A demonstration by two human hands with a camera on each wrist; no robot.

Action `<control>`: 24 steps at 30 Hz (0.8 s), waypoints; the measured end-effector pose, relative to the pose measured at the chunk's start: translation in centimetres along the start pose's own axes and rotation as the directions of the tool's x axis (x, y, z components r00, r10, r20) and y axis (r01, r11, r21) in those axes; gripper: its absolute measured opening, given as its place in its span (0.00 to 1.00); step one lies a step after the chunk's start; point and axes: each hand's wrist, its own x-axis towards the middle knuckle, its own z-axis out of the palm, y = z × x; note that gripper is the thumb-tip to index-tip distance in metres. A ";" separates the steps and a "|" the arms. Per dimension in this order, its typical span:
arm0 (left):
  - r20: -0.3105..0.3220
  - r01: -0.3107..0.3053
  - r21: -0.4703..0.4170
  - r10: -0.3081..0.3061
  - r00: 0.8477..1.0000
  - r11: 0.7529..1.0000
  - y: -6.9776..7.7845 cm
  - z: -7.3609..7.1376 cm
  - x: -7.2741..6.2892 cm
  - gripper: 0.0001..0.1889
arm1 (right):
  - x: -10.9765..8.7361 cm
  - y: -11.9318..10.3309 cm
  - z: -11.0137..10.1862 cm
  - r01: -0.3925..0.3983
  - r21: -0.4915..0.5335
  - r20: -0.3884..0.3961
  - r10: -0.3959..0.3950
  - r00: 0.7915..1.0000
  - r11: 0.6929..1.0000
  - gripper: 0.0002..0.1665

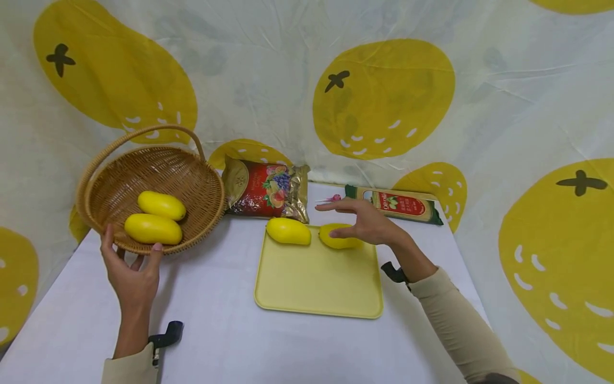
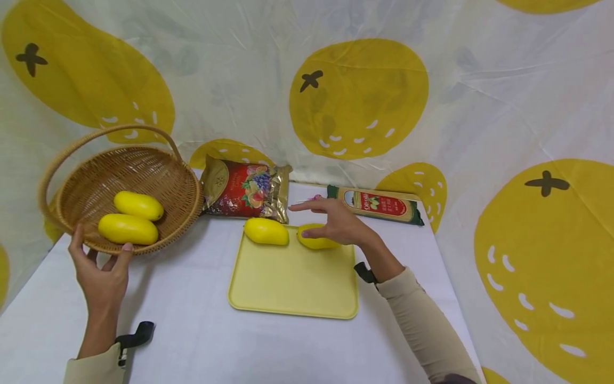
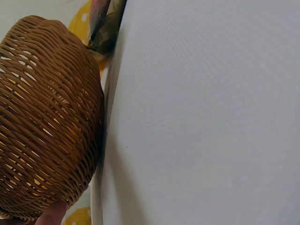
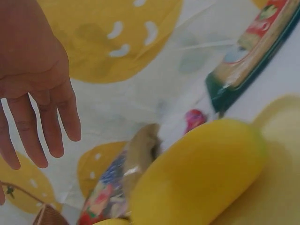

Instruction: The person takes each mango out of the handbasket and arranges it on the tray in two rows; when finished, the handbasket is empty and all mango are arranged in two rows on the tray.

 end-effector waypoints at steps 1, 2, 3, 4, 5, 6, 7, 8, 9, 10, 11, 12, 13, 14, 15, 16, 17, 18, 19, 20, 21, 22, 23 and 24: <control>0.000 0.000 0.001 0.000 1.000 1.000 0.0 0.0 0.0 0.50 | 0.2 -0.5 0.2 0.020 -0.002 -0.004 -0.020 1.000 1.000 0.35; 0.001 0.001 0.001 -0.001 1.000 1.000 -0.1 0.0 0.0 0.50 | 0.4 -1.1 0.4 0.037 -0.005 -0.007 -0.037 0.999 0.999 0.35; 0.001 0.001 0.003 -0.001 1.000 1.000 -0.1 0.0 0.0 0.50 | 0.6 -1.6 0.6 0.055 -0.008 -0.009 -0.055 0.998 0.998 0.35; 0.002 0.002 0.006 -0.002 1.000 1.000 -0.1 0.0 0.0 0.50 | 0.9 -2.1 0.8 0.078 -0.010 -0.010 -0.078 0.997 0.997 0.35; 0.002 0.002 0.007 -0.002 1.000 1.000 -0.1 0.0 0.0 0.50 | 1.1 -2.6 1.0 0.102 -0.009 -0.009 -0.102 0.995 0.995 0.35; 0.002 0.002 0.008 -0.002 1.000 1.000 -0.1 0.0 0.0 0.50 | 1.4 -3.1 1.3 0.128 -0.008 -0.007 -0.128 0.992 0.992 0.35; 0.002 0.001 0.010 -0.001 1.000 1.000 -0.1 0.0 0.0 0.50 | 1.7 -3.5 1.5 0.151 -0.009 -0.005 -0.151 0.989 0.989 0.35; 0.002 0.001 0.010 -0.001 1.000 1.000 -0.2 0.0 0.0 0.50 | 1.9 -4.0 1.7 0.170 -0.007 -0.001 -0.170 0.985 0.985 0.35; 0.001 0.000 0.010 0.000 1.000 1.000 -0.2 0.0 0.0 0.50 | 2.2 -4.4 2.0 0.190 -0.002 0.005 -0.190 0.982 0.982 0.35; 0.000 0.001 0.010 -0.001 1.000 1.000 -0.2 0.1 0.0 0.50 | 2.5 -4.8 2.2 0.203 0.003 0.013 -0.203 0.979 0.979 0.35; -0.001 0.000 0.008 0.000 1.000 1.000 -0.2 0.1 0.0 0.50 | 2.8 -5.2 2.4 0.213 0.015 0.018 -0.213 0.977 0.977 0.34; -0.002 -0.001 0.007 0.001 1.000 1.000 -0.2 0.1 0.0 0.50 | 3.0 -5.7 2.7 0.220 0.026 0.021 -0.221 0.975 0.975 0.34; -0.002 -0.001 0.008 0.001 1.000 1.000 -0.2 0.2 0.0 0.50 | 3.3 -6.0 2.9 0.222 0.036 0.024 -0.223 0.974 0.974 0.34; -0.003 -0.002 0.006 0.002 1.000 1.000 -0.2 0.2 0.0 0.50 | 3.6 -6.4 3.2 0.228 0.048 0.025 -0.229 0.973 0.973 0.34; -0.002 -0.002 0.005 0.002 1.000 1.000 -0.2 0.2 0.0 0.50 | 3.9 -6.8 3.4 0.229 0.058 0.025 -0.230 0.973 0.972 0.34; -0.001 -0.005 0.006 0.005 1.000 1.000 -0.2 0.3 0.0 0.50 | 4.2 -7.2 3.6 0.233 0.069 0.024 -0.236 0.972 0.970 0.33; 0.000 -0.008 0.006 0.008 1.000 1.000 -0.2 0.3 0.0 0.50 | 4.6 -7.5 3.9 0.245 0.079 0.019 -0.247 0.969 0.966 0.33; 0.001 -0.009 0.006 0.009 1.000 1.000 -0.2 0.3 0.0 0.50 | 4.9 -7.9 4.1 0.256 0.084 0.016 -0.258 0.966 0.963 0.33; 0.000 -0.010 0.008 0.010 1.000 1.000 -0.2 0.3 0.1 0.50 | 5.3 -8.2 4.3 0.269 0.087 0.016 -0.271 0.962 0.959 0.33; 0.000 -0.012 0.008 0.012 1.000 1.000 -0.2 0.3 0.1 0.50 | 5.6 -8.5 4.5 0.283 0.091 0.014 -0.285 0.958 0.955 0.33; 0.000 -0.013 0.009 0.013 1.000 1.000 -0.2 0.2 0.1 0.50 | 6.0 -8.8 4.8 0.297 0.092 0.012 -0.299 0.954 0.951 0.32; -0.001 -0.014 0.011 0.014 1.000 1.000 -0.3 0.2 0.1 0.50 | 6.3 -9.1 5.0 0.310 0.094 0.011 -0.312 0.950 0.946 0.33; -0.002 -0.015 0.011 0.015 1.000 1.000 -0.3 0.2 0.1 0.50 | 6.7 -9.4 5.2 0.320 0.096 0.009 -0.323 0.946 0.942 0.32; -0.004 -0.014 0.012 0.014 1.000 1.000 -0.3 0.2 0.0 0.50 | 7.1 -9.6 5.4 0.331 0.108 0.008 -0.334 0.943 0.937 0.32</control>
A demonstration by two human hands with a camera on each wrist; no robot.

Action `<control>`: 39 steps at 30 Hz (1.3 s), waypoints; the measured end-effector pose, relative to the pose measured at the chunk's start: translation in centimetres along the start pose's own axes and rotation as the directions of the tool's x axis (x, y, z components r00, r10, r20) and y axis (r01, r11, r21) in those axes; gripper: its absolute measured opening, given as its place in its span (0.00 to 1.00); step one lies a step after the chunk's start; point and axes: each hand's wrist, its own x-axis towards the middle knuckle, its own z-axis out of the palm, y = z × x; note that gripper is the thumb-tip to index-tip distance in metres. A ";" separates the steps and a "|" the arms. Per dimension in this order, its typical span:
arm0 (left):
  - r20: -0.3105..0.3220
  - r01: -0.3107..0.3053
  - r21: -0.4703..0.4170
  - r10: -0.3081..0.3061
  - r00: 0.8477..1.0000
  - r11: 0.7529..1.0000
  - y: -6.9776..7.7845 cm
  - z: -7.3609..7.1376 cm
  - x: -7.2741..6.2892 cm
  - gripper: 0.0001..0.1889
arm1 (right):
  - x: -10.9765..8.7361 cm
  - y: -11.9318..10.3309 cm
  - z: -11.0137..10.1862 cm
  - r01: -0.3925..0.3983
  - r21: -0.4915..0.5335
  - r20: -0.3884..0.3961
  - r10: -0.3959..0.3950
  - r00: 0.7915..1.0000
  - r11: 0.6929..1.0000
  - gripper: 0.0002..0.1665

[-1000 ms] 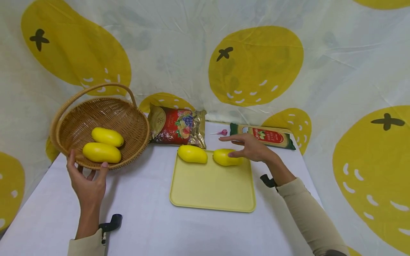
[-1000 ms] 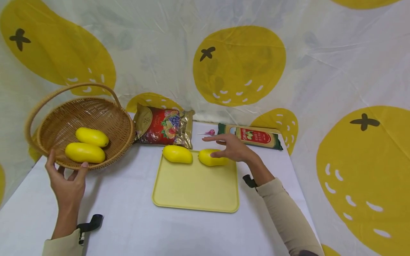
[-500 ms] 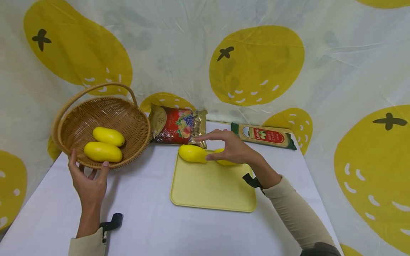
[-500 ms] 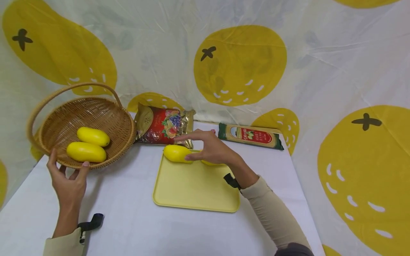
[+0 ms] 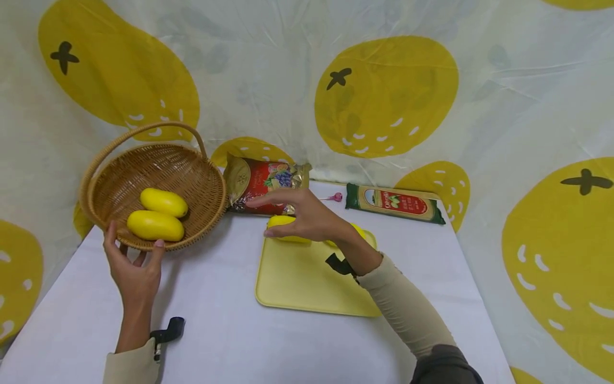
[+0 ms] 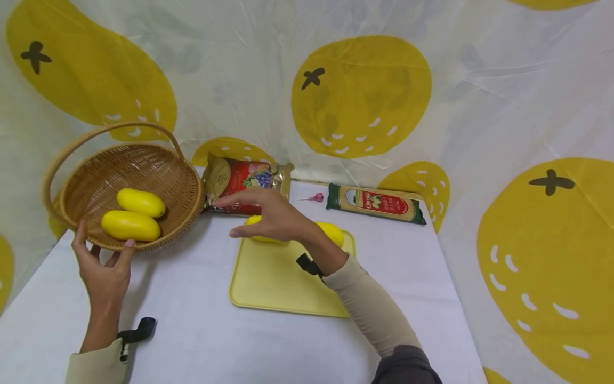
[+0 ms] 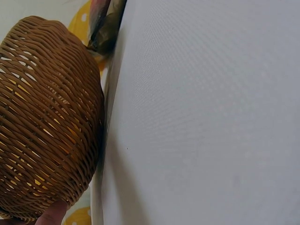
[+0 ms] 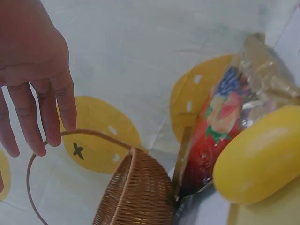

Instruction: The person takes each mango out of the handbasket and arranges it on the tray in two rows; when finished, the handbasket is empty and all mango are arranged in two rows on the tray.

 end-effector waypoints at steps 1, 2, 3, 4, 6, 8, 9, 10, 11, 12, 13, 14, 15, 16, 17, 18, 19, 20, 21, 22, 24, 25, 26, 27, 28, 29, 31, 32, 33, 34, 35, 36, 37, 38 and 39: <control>-0.001 0.000 0.002 0.000 1.000 1.000 0.0 0.0 0.0 0.50 | 0.4 -0.1 0.2 0.013 0.006 -0.002 -0.013 1.000 1.000 0.32; 0.000 0.000 0.002 0.000 1.000 1.000 -0.1 0.0 0.0 0.50 | 0.9 -0.2 0.4 0.025 0.010 -0.007 -0.025 1.000 1.000 0.32; 0.000 0.000 0.003 0.000 1.000 1.000 -0.1 0.0 0.0 0.49 | 1.3 -0.3 0.7 0.032 0.014 -0.012 -0.032 0.999 0.999 0.32; 0.000 0.000 0.004 0.000 1.000 1.000 -0.1 0.0 0.0 0.49 | 1.7 -0.4 0.9 0.037 0.018 -0.019 -0.037 0.999 0.999 0.32; 0.000 0.001 0.005 -0.001 1.000 1.000 -0.1 -0.1 0.0 0.49 | 2.5 -0.5 1.4 0.046 0.024 -0.033 -0.045 0.998 0.999 0.32; 0.000 0.001 0.004 -0.001 1.000 1.000 0.0 -0.1 0.0 0.49 | 3.3 -0.6 2.0 0.046 0.020 -0.045 -0.045 0.998 0.999 0.31; 0.000 0.002 0.004 -0.002 1.000 1.000 0.0 -0.1 0.0 0.49 | 3.7 -0.6 2.3 0.043 0.020 -0.051 -0.042 0.998 0.999 0.31; 0.000 0.003 0.004 -0.003 1.000 1.000 0.0 -0.1 0.0 0.49 | 4.1 -0.6 2.6 0.046 0.026 -0.057 -0.044 0.997 0.999 0.31; 0.000 0.004 0.004 -0.004 1.000 1.000 0.0 -0.1 0.0 0.49 | 4.4 -0.6 2.9 0.049 0.035 -0.059 -0.047 0.997 0.998 0.31; 0.000 0.005 0.004 -0.005 1.000 1.000 0.1 -0.1 0.0 0.49 | 4.8 -0.6 3.2 0.052 0.049 -0.062 -0.049 0.997 0.997 0.31; 0.000 0.006 0.004 -0.006 1.000 1.000 0.1 0.0 0.0 0.49 | 5.2 -0.6 3.5 0.053 0.057 -0.067 -0.050 0.997 0.997 0.31; 0.001 0.007 0.005 -0.007 1.000 1.000 0.1 0.0 0.0 0.49 | 5.5 -0.6 3.8 0.054 0.066 -0.071 -0.049 0.996 0.996 0.31; 0.002 0.007 0.004 -0.007 1.000 1.000 0.1 0.0 0.0 0.49 | 5.8 -0.6 4.1 0.056 0.078 -0.077 -0.050 0.996 0.995 0.31; 0.002 0.007 0.003 -0.007 1.000 1.000 0.1 0.0 0.0 0.49 | 6.2 -0.7 4.4 0.063 0.089 -0.082 -0.056 0.995 0.994 0.31; 0.002 0.007 0.002 -0.007 1.000 1.000 0.2 0.0 0.0 0.49 | 6.5 -0.7 4.6 0.066 0.091 -0.086 -0.058 0.995 0.994 0.31; 0.003 0.006 0.001 -0.007 1.000 1.000 0.2 0.0 0.0 0.49 | 6.8 -0.7 4.9 0.065 0.092 -0.091 -0.057 0.994 0.994 0.31; 0.003 0.006 0.002 -0.006 1.000 1.000 0.2 0.0 0.0 0.49 | 7.1 -0.7 5.1 0.065 0.096 -0.094 -0.056 0.994 0.993 0.32; 0.003 0.006 0.002 -0.006 1.000 1.000 0.2 0.0 0.0 0.49 | 7.4 -0.7 5.4 0.067 0.091 -0.098 -0.058 0.993 0.994 0.32; 0.003 0.005 0.000 -0.005 1.000 1.000 0.2 0.0 0.1 0.49 | 7.7 -0.6 5.7 0.062 0.089 -0.102 -0.053 0.993 0.994 0.32; 0.003 0.006 0.001 -0.006 1.000 1.000 0.2 0.1 0.1 0.49 | 8.0 -0.6 5.9 0.058 0.089 -0.102 -0.049 0.994 0.994 0.32; 0.003 0.006 -0.002 -0.006 1.000 1.000 0.2 0.1 0.1 0.49 | 8.6 -0.6 6.4 0.044 0.101 -0.101 -0.034 0.994 0.994 0.32; 0.003 0.006 -0.002 -0.006 1.000 1.000 0.2 0.0 0.2 0.49 | 8.9 -0.6 6.6 0.039 0.109 -0.100 -0.028 0.995 0.993 0.31; 0.003 0.006 -0.005 -0.006 1.000 1.000 0.2 0.0 0.2 0.49 | 9.2 -0.5 6.9 0.034 0.115 -0.098 -0.023 0.995 0.993 0.32; 0.003 0.007 -0.007 -0.007 1.000 1.000 0.1 0.0 0.2 0.49 | 9.5 -0.5 7.1 0.028 0.124 -0.095 -0.016 0.995 0.992 0.32; 0.002 0.008 -0.010 -0.008 1.000 1.000 0.1 0.0 0.3 0.49 | 9.8 -0.4 7.3 0.026 0.129 -0.091 -0.014 0.996 0.991 0.32; 0.002 0.008 -0.016 -0.008 1.000 1.000 0.1 0.0 0.3 0.49 | 10.1 -0.4 7.5 0.022 0.134 -0.089 -0.010 0.996 0.991 0.32; 0.002 0.009 -0.023 -0.008 1.000 1.000 0.0 0.1 0.4 0.49 | 10.6 -0.2 7.9 0.011 0.134 -0.084 0.001 0.996 0.991 0.32; 0.002 0.008 -0.027 -0.008 1.000 1.000 0.0 0.1 0.5 0.50 | 10.9 -0.2 8.1 0.006 0.130 -0.086 0.005 0.996 0.992 0.32; 0.002 0.007 -0.031 -0.007 1.000 1.000 0.0 0.1 0.5 0.50 | 11.1 -0.1 8.3 0.007 0.129 -0.088 0.004 0.996 0.992 0.33; 0.003 0.006 -0.035 -0.005 1.000 0.999 0.0 0.1 0.5 0.50 | 11.3 0.0 8.5 0.004 0.130 -0.089 0.007 0.996 0.991 0.33; 0.003 0.004 -0.037 -0.004 1.000 0.999 0.0 0.1 0.5 0.50 | 11.5 0.1 8.7 0.002 0.131 -0.091 0.010 0.996 0.991 0.33; 0.004 0.003 -0.036 -0.003 1.000 0.999 0.0 0.1 0.5 0.50 | 11.7 0.2 8.9 -0.001 0.135 -0.092 0.014 0.996 0.991 0.33; 0.004 0.002 -0.034 -0.002 1.000 0.999 0.0 0.1 0.5 0.50 | 11.9 0.3 9.1 -0.004 0.139 -0.093 0.017 0.996 0.990 0.33; 0.003 0.002 -0.034 -0.002 1.000 0.999 0.0 0.1 0.5 0.50 | 12.0 0.4 9.3 -0.008 0.145 -0.092 0.021 0.996 0.989 0.33; 0.004 0.002 -0.033 -0.002 1.000 0.999 -0.1 0.1 0.5 0.50 | 12.2 0.5 9.5 -0.015 0.151 -0.089 0.029 0.996 0.988 0.33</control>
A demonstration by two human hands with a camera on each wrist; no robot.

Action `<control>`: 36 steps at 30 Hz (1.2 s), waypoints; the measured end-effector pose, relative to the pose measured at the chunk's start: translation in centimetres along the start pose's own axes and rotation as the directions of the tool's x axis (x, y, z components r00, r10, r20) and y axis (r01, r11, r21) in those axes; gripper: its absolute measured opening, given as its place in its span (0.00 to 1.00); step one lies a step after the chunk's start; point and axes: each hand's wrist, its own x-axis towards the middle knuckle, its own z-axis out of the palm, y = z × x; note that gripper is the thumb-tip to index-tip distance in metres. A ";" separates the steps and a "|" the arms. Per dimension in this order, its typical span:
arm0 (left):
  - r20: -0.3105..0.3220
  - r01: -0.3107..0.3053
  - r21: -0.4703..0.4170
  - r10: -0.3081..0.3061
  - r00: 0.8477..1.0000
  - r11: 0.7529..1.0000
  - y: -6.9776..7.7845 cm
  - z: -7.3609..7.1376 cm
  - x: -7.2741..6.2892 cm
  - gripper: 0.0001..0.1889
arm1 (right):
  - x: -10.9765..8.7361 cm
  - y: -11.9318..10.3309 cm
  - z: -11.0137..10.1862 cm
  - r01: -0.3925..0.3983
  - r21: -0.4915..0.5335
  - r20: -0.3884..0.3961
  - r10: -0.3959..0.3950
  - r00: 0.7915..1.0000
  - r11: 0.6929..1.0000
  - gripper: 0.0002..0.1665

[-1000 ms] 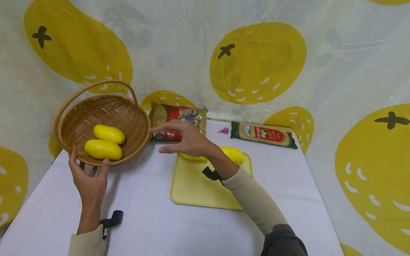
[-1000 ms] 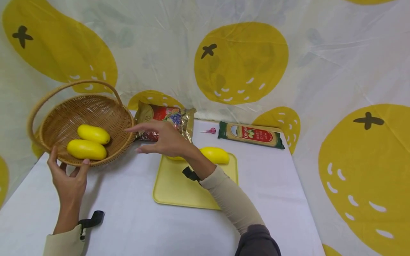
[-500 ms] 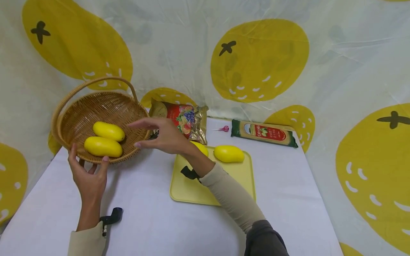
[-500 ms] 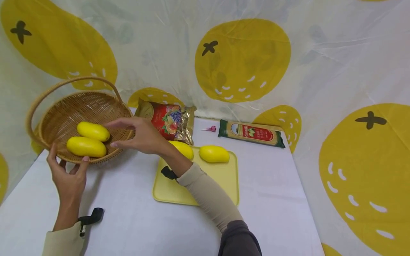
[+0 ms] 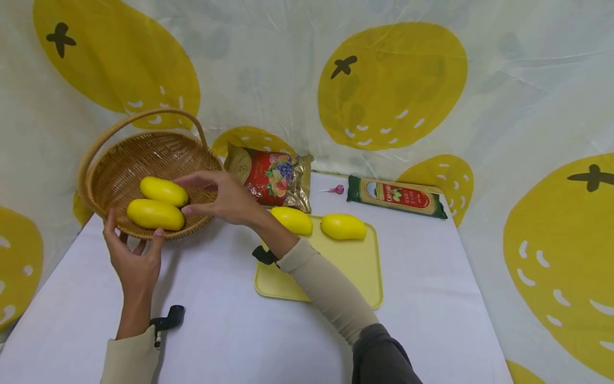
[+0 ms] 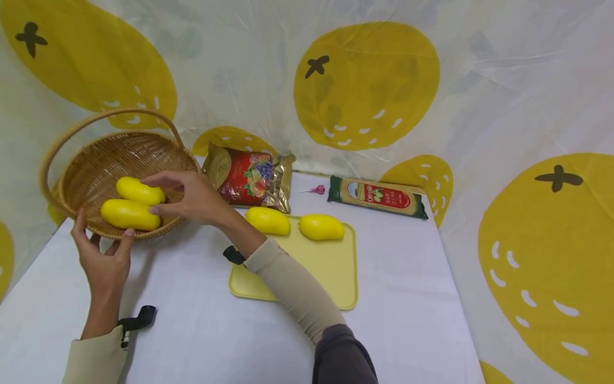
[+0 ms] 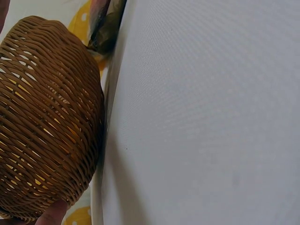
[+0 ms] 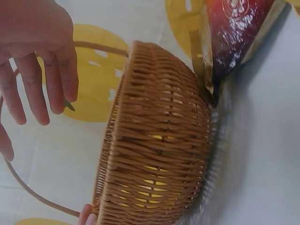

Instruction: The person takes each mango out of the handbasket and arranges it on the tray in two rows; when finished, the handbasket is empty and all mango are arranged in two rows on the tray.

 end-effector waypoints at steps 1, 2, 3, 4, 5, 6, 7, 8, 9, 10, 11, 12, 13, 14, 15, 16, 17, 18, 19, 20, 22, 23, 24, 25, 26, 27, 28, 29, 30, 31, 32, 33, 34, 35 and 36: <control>-0.001 0.000 0.002 0.000 1.000 1.000 0.0 0.0 0.0 0.50 | 0.2 0.1 0.2 -0.010 0.000 0.001 0.010 1.000 1.000 0.33; -0.003 0.000 0.003 0.000 1.000 1.000 0.0 0.0 0.0 0.50 | 0.4 0.1 0.4 -0.017 -0.001 0.003 0.017 1.000 1.000 0.33; -0.003 0.002 0.002 -0.002 1.000 1.000 0.0 -0.1 0.0 0.50 | 0.5 0.2 0.6 -0.024 -0.002 0.005 0.024 1.000 1.000 0.33; -0.004 0.004 0.004 -0.004 1.000 1.000 0.0 -0.1 0.0 0.50 | 0.7 0.2 0.8 -0.032 -0.006 0.006 0.032 0.999 0.999 0.34; -0.004 0.005 0.007 -0.005 1.000 1.000 0.0 -0.1 0.0 0.50 | 0.9 0.3 1.0 -0.035 -0.011 0.007 0.035 0.999 0.999 0.34; -0.005 0.006 0.010 -0.006 1.000 1.000 0.0 -0.1 0.0 0.50 | 1.1 0.4 1.2 -0.040 -0.016 0.008 0.040 0.999 0.999 0.33; -0.005 0.006 0.014 -0.006 1.000 1.000 0.0 0.0 0.1 0.50 | 1.4 0.4 1.5 -0.040 -0.023 0.010 0.040 0.999 0.999 0.33; -0.005 0.007 0.017 -0.007 1.000 1.000 0.0 0.0 0.1 0.50 | 1.6 0.5 1.7 -0.040 -0.024 0.013 0.041 0.999 0.999 0.33; -0.005 0.008 0.021 -0.008 1.000 1.000 -0.1 0.0 0.1 0.50 | 1.8 0.6 1.9 -0.038 -0.025 0.015 0.038 0.999 0.999 0.33; -0.005 0.008 0.023 -0.008 1.000 1.000 -0.1 0.1 0.1 0.50 | 2.0 0.6 2.1 -0.036 -0.026 0.018 0.036 0.999 0.999 0.33; -0.004 0.006 0.022 -0.006 1.000 1.000 -0.1 0.1 0.1 0.50 | 2.2 0.8 2.4 -0.034 -0.027 0.020 0.035 0.999 0.999 0.32; -0.002 0.005 0.019 -0.005 1.000 1.000 -0.1 0.2 0.2 0.50 | 2.4 0.9 2.6 -0.038 -0.026 0.021 0.039 0.999 0.999 0.32; -0.001 0.002 0.016 -0.002 1.000 1.000 -0.1 0.3 0.2 0.50 | 2.6 1.0 2.7 -0.041 -0.027 0.022 0.041 0.999 0.999 0.32; 0.001 0.001 0.012 -0.001 1.000 1.000 -0.1 0.4 0.2 0.50 | 2.8 1.1 2.9 -0.049 -0.032 0.022 0.050 0.999 0.998 0.32; 0.004 -0.002 0.008 0.002 1.000 1.000 -0.1 0.5 0.2 0.50 | 3.0 1.2 3.0 -0.058 -0.040 0.019 0.059 0.998 0.997 0.32; 0.008 -0.004 0.006 0.004 1.000 1.000 -0.1 0.7 0.2 0.50 | 3.1 1.3 3.2 -0.071 -0.051 0.016 0.072 0.997 0.996 0.32; 0.012 -0.004 0.007 0.004 1.000 1.000 -0.1 0.8 0.3 0.50 | 3.4 1.4 3.3 -0.087 -0.061 0.015 0.088 0.996 0.994 0.32; 0.015 -0.005 0.010 0.005 1.000 1.000 -0.1 0.8 0.3 0.50 | 3.5 1.4 3.4 -0.109 -0.078 0.012 0.110 0.994 0.991 0.32; 0.018 -0.004 0.012 0.004 1.000 1.000 -0.1 0.9 0.3 0.50 | 3.8 1.4 3.5 -0.129 -0.098 0.012 0.130 0.991 0.987 0.33; 0.020 -0.002 0.016 0.001 1.000 1.000 0.0 0.9 0.2 0.50 | 4.0 1.5 3.7 -0.151 -0.116 0.014 0.154 0.988 0.982 0.33; 0.021 0.003 0.021 -0.003 1.000 1.000 0.0 0.9 0.2 0.50 | 4.4 1.5 4.0 -0.193 -0.150 0.023 0.198 0.980 0.970 0.34; 0.021 0.004 0.021 -0.004 1.000 1.000 0.1 0.8 0.1 0.50 | 4.6 1.6 4.1 -0.206 -0.162 0.033 0.214 0.976 0.965 0.34; 0.019 0.004 0.021 -0.004 1.000 1.000 0.1 0.8 0.1 0.50 | 4.8 1.6 4.3 -0.217 -0.178 0.043 0.228 0.973 0.960 0.34; 0.018 0.004 0.020 -0.004 1.000 1.000 0.2 0.7 0.1 0.50 | 5.0 1.7 4.4 -0.221 -0.191 0.054 0.235 0.971 0.956 0.35; 0.017 0.004 0.019 -0.004 1.000 1.000 0.2 0.7 0.0 0.50 | 5.2 1.7 4.6 -0.223 -0.200 0.065 0.240 0.969 0.954 0.35; 0.017 0.003 0.019 -0.003 1.000 1.000 0.2 0.6 0.0 0.50 | 5.4 1.8 4.8 -0.224 -0.206 0.076 0.244 0.967 0.952 0.35; 0.015 0.003 0.020 -0.003 1.000 1.000 0.2 0.5 -0.1 0.50 | 5.7 1.9 4.9 -0.227 -0.212 0.087 0.250 0.964 0.951 0.35; 0.013 0.000 0.020 -0.001 1.000 1.000 0.2 0.5 -0.1 0.50 | 5.8 2.0 5.1 -0.224 -0.214 0.100 0.249 0.963 0.951 0.36; 0.011 0.000 0.023 0.000 1.000 1.000 0.2 0.4 -0.1 0.50 | 6.0 2.0 5.2 -0.230 -0.223 0.108 0.258 0.960 0.947 0.36; 0.008 -0.001 0.024 0.001 1.000 1.000 0.2 0.4 -0.1 0.50 | 6.2 2.0 5.4 -0.234 -0.230 0.117 0.265 0.957 0.945 0.36; 0.006 -0.002 0.025 0.002 1.000 1.000 0.2 0.3 -0.1 0.50 | 6.4 2.1 5.6 -0.241 -0.236 0.125 0.276 0.953 0.941 0.36; 0.003 -0.003 0.028 0.003 1.000 1.000 0.1 0.2 -0.2 0.50 | 6.6 2.1 5.7 -0.244 -0.240 0.133 0.281 0.950 0.940 0.37; 0.001 -0.003 0.031 0.003 1.000 1.000 0.1 0.2 -0.2 0.50 | 6.7 2.1 5.9 -0.248 -0.251 0.138 0.288 0.948 0.936 0.37; -0.001 -0.004 0.034 0.004 1.000 0.999 0.1 0.2 -0.2 0.50 | 6.9 2.1 6.1 -0.249 -0.262 0.143 0.292 0.946 0.932 0.37; -0.002 -0.004 0.037 0.004 1.000 0.999 0.0 0.1 -0.2 0.50 | 7.1 2.1 6.2 -0.254 -0.277 0.147 0.302 0.942 0.927 0.37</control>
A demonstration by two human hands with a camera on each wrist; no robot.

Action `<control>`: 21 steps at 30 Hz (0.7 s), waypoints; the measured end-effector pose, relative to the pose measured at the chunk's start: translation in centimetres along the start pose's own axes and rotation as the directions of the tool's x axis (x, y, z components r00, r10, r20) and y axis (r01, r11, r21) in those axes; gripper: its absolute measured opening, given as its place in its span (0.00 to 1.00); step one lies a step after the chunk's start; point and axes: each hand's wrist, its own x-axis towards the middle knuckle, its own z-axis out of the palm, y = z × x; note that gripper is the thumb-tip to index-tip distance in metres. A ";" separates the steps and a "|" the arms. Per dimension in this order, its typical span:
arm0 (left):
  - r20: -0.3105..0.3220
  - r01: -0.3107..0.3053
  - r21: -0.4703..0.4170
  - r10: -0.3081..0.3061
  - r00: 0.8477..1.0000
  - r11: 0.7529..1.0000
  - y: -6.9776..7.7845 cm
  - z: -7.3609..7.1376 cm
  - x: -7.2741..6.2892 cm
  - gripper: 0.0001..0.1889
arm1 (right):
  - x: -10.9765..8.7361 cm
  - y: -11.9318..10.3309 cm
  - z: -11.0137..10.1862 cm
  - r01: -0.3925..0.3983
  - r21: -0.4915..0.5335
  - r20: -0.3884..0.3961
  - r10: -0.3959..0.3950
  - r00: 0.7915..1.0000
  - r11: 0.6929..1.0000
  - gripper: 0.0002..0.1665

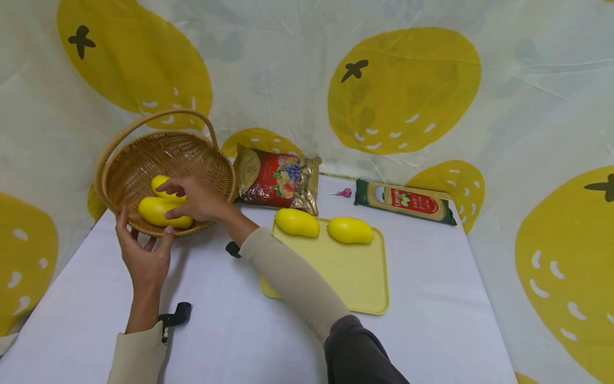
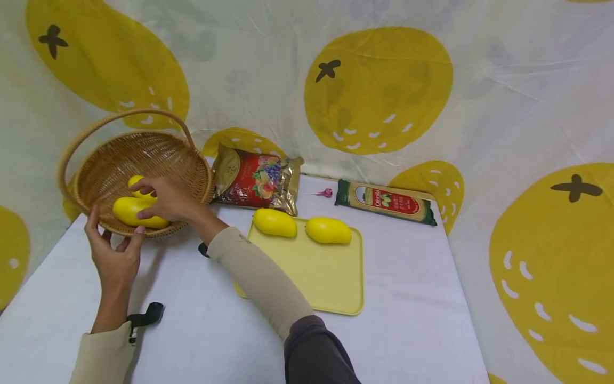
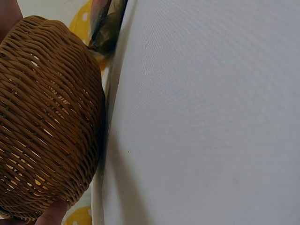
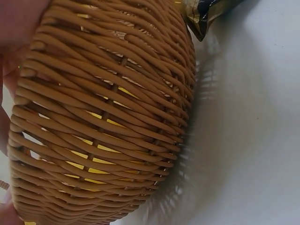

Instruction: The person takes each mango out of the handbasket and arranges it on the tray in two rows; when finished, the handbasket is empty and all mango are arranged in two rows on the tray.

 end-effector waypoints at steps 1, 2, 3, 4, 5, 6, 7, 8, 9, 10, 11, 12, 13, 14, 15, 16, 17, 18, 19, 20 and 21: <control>-0.001 0.000 0.000 0.000 1.000 1.000 0.0 0.0 0.0 0.50 | 0.2 -0.1 0.1 -0.008 -0.009 0.006 0.008 1.000 1.000 0.37; -0.002 0.000 0.001 0.000 1.000 1.000 -0.1 0.0 0.0 0.50 | 0.4 -0.2 0.2 -0.017 -0.021 0.012 0.018 1.000 1.000 0.37; -0.002 0.000 0.002 0.000 1.000 1.000 -0.1 0.0 0.0 0.50 | 0.5 -0.3 0.3 -0.026 -0.028 0.017 0.026 1.000 0.999 0.37; -0.003 0.001 0.002 -0.001 1.000 1.000 -0.1 0.0 0.0 0.50 | 0.7 -0.4 0.4 -0.040 -0.039 0.021 0.041 0.999 0.998 0.37; -0.003 0.002 0.002 -0.002 1.000 1.000 -0.2 -0.1 0.0 0.50 | 0.9 -0.5 0.6 -0.052 -0.049 0.026 0.053 0.998 0.997 0.37; -0.004 0.004 0.001 -0.004 1.000 1.000 -0.2 -0.1 -0.1 0.50 | 1.0 -0.6 0.7 -0.064 -0.059 0.030 0.066 0.997 0.996 0.38; -0.004 0.006 0.001 -0.006 1.000 1.000 -0.2 -0.1 -0.1 0.50 | 1.2 -0.7 0.8 -0.073 -0.063 0.034 0.076 0.997 0.995 0.38; -0.004 0.008 0.001 -0.008 1.000 1.000 -0.2 -0.1 -0.1 0.50 | 1.3 -0.7 0.9 -0.082 -0.073 0.035 0.084 0.996 0.994 0.38; -0.003 0.010 0.002 -0.010 1.000 1.000 -0.3 -0.1 0.0 0.50 | 1.4 -0.8 1.0 -0.091 -0.078 0.037 0.094 0.995 0.993 0.38; -0.003 0.010 0.001 -0.010 1.000 1.000 -0.2 -0.1 0.0 0.50 | 1.5 -0.9 1.1 -0.098 -0.086 0.037 0.101 0.994 0.991 0.38; -0.004 0.011 0.000 -0.011 1.000 1.000 -0.2 -0.1 0.0 0.50 | 1.6 -0.9 1.2 -0.105 -0.089 0.038 0.109 0.993 0.990 0.38; -0.004 0.010 -0.001 -0.010 1.000 1.000 -0.2 0.0 0.0 0.50 | 1.8 -1.0 1.3 -0.111 -0.095 0.036 0.115 0.993 0.989 0.38; -0.004 0.009 -0.002 -0.009 1.000 1.000 -0.2 0.0 0.0 0.50 | 1.8 -1.0 1.4 -0.118 -0.104 0.034 0.122 0.992 0.988 0.38; -0.004 0.007 -0.003 -0.007 1.000 1.000 -0.2 0.0 0.0 0.50 | 1.9 -1.1 1.5 -0.123 -0.113 0.031 0.127 0.991 0.986 0.38; -0.004 0.007 -0.002 -0.007 1.000 1.000 -0.2 0.0 0.0 0.50 | 2.0 -1.1 1.6 -0.128 -0.120 0.027 0.133 0.991 0.984 0.38; -0.004 0.006 0.000 -0.006 1.000 1.000 -0.1 0.0 0.0 0.50 | 2.1 -1.2 1.7 -0.132 -0.131 0.021 0.136 0.991 0.983 0.38; -0.004 0.005 0.002 -0.005 1.000 1.000 -0.1 0.0 0.0 0.50 | 2.2 -1.2 1.8 -0.138 -0.138 0.018 0.141 0.990 0.981 0.38; -0.004 0.005 0.003 -0.005 1.000 1.000 -0.1 0.1 0.0 0.50 | 2.3 -1.3 1.9 -0.143 -0.146 0.013 0.146 0.989 0.979 0.38; -0.003 0.005 0.004 -0.005 1.000 1.000 -0.1 0.1 0.0 0.50 | 2.4 -1.3 2.0 -0.147 -0.154 0.011 0.150 0.989 0.977 0.38; -0.003 0.005 0.005 -0.005 1.000 1.000 0.0 0.1 0.0 0.50 | 2.5 -1.4 2.1 -0.155 -0.158 0.007 0.158 0.987 0.975 0.38; -0.003 0.005 0.005 -0.005 1.000 1.000 0.0 0.0 0.0 0.50 | 2.6 -1.4 2.2 -0.165 -0.162 0.003 0.168 0.986 0.973 0.38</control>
